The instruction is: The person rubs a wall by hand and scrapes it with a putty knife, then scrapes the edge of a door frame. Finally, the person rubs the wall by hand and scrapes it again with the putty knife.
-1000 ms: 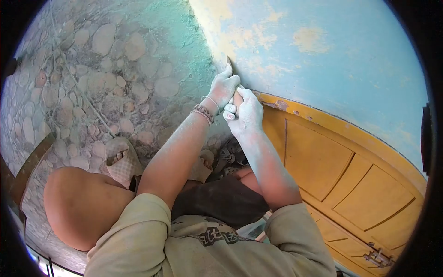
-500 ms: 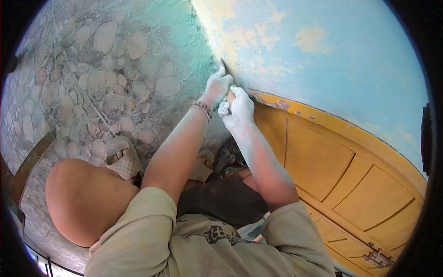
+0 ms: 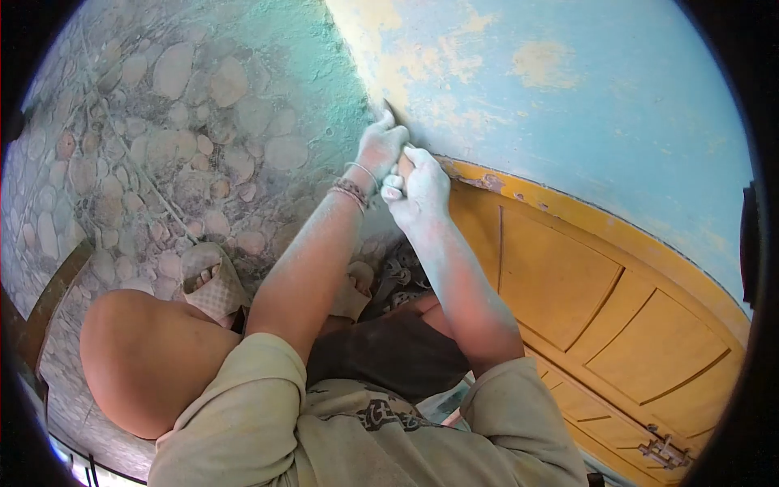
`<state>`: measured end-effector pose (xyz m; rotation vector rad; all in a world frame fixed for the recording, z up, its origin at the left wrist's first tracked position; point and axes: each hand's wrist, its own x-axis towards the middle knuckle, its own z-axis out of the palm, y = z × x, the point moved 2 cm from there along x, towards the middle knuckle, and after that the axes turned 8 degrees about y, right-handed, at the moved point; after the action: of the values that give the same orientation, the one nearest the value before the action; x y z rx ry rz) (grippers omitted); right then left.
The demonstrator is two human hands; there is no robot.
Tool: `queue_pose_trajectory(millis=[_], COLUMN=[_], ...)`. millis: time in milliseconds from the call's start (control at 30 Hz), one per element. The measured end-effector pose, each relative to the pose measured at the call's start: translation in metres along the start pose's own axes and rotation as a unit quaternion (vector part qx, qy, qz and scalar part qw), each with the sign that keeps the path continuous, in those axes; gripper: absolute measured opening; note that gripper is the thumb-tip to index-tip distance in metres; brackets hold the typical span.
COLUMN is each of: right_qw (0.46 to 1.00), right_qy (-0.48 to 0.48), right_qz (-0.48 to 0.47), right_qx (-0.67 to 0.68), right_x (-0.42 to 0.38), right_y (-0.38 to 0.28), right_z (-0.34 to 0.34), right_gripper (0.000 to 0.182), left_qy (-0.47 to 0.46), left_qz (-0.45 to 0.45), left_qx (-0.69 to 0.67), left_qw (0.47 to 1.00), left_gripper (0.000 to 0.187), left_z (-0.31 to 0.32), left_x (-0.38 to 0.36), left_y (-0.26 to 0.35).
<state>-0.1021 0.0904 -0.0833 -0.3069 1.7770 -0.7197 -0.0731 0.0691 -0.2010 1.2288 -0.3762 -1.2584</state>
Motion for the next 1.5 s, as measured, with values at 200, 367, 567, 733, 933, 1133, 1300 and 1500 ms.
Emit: queue_pose_trajectory(millis=[200, 367, 567, 733, 933, 1133, 1300, 1500], right_qw=[1.0, 0.999, 0.999, 0.999, 1.0, 1.0, 0.999, 0.998], right_qy=[-0.001, -0.012, 0.02, 0.018, 0.01, 0.012, 0.013, 0.015], right_qz=[-0.002, -0.018, 0.028, -0.015, -0.002, 0.002, -0.017, -0.039], right_qx=[-0.014, -0.045, -0.024, -0.034, -0.017, -0.016, -0.027, -0.037], right_x=[-0.005, 0.011, 0.004, -0.01, -0.003, 0.005, -0.006, -0.002], right_y=[0.007, 0.028, 0.015, 0.01, 0.012, 0.014, 0.015, 0.02], right_z=[-0.005, -0.01, -0.017, -0.018, -0.021, -0.018, -0.017, -0.014], right_gripper=[0.011, 0.012, 0.011, 0.009, 0.01, 0.01, 0.011, 0.011], left_qy=[0.02, -0.042, -0.033, -0.014, -0.02, -0.035, -0.048, -0.046], left_qz=[-0.085, -0.205, -0.139, -0.138, -0.111, -0.12, -0.086, -0.163], left_qx=[-0.071, -0.146, -0.111, -0.097, -0.083, -0.06, -0.031, -0.11], left_qw=[0.994, 0.967, 0.983, 0.986, 0.99, 0.99, 0.995, 0.979], left_gripper=[0.023, 0.021, 0.024, 0.025, 0.023, 0.05, 0.046, 0.039], left_z=[0.004, -0.011, 0.001, 0.007, 0.01, 0.002, 0.0, 0.0], left_x=[-0.006, -0.011, -0.019, -0.027, -0.024, -0.02, -0.02, -0.019], left_y=[-0.005, -0.005, -0.016, 0.001, 0.0, -0.003, -0.004, -0.008])
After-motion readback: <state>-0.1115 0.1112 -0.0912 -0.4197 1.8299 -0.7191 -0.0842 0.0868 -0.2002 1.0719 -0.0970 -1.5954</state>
